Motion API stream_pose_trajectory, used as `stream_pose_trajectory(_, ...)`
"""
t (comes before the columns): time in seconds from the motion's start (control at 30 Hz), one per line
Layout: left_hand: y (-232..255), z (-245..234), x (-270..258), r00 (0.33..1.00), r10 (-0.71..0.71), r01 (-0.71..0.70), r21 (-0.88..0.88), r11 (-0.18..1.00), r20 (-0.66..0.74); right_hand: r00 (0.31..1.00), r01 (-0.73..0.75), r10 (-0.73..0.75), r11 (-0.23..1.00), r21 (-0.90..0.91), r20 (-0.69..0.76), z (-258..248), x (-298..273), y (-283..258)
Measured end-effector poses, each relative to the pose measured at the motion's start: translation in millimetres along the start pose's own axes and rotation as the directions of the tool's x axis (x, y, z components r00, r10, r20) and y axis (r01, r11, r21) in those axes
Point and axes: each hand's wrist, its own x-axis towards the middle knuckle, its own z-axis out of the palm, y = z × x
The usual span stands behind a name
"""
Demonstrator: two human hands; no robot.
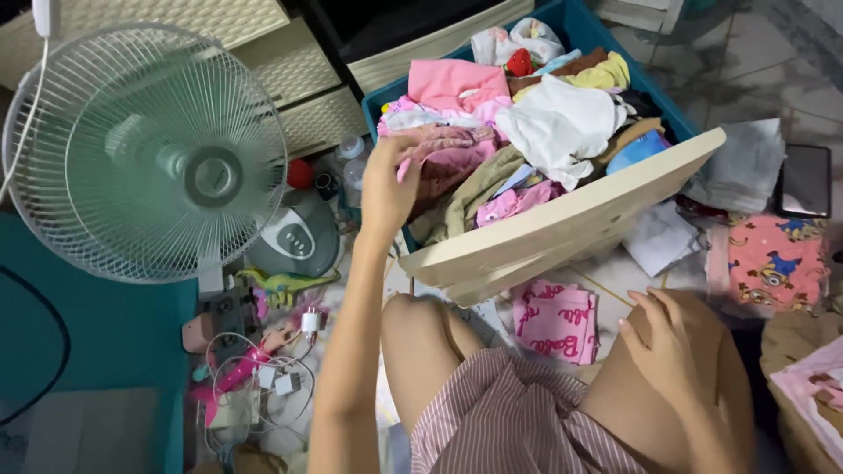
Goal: Folding various items of clothing taken from a plastic storage drawer.
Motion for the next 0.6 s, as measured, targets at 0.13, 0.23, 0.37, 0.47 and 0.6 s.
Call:
stream_pose_trajectory(0.13,10,13,13,0.999,0.032,-0.033,0.018,0.999,0.039,0.999,0.005,-0.004,1.000,0.016,-0.054,7,19,-10)
stream_pose_trajectory(0.23,35,49,30,0.949,0.210,-0.210,-0.024,0.977,0.236,0.997,0.033,-0.031,0.999,0.031,-0.072,7,31,-24)
stream_pose_trajectory(0.37,58,109,44,0.795,0.464,-0.485,-0.051,0.873,0.390,0.998,0.046,-0.045,0.999,0.025,-0.049,-2,33,-49)
stream_pose_trajectory(0.47,40,149,48,0.712,0.618,-0.643,-0.045,0.765,0.334,0.998,0.018,-0.017,1.000,0.019,-0.054,-11,19,-47)
stream_pose_trajectory(0.6,-9,189,41,0.856,0.137,-0.076,-0.142,0.987,0.499,0.997,-0.019,0.022,0.999,0.044,-0.068,-22,-10,-30)
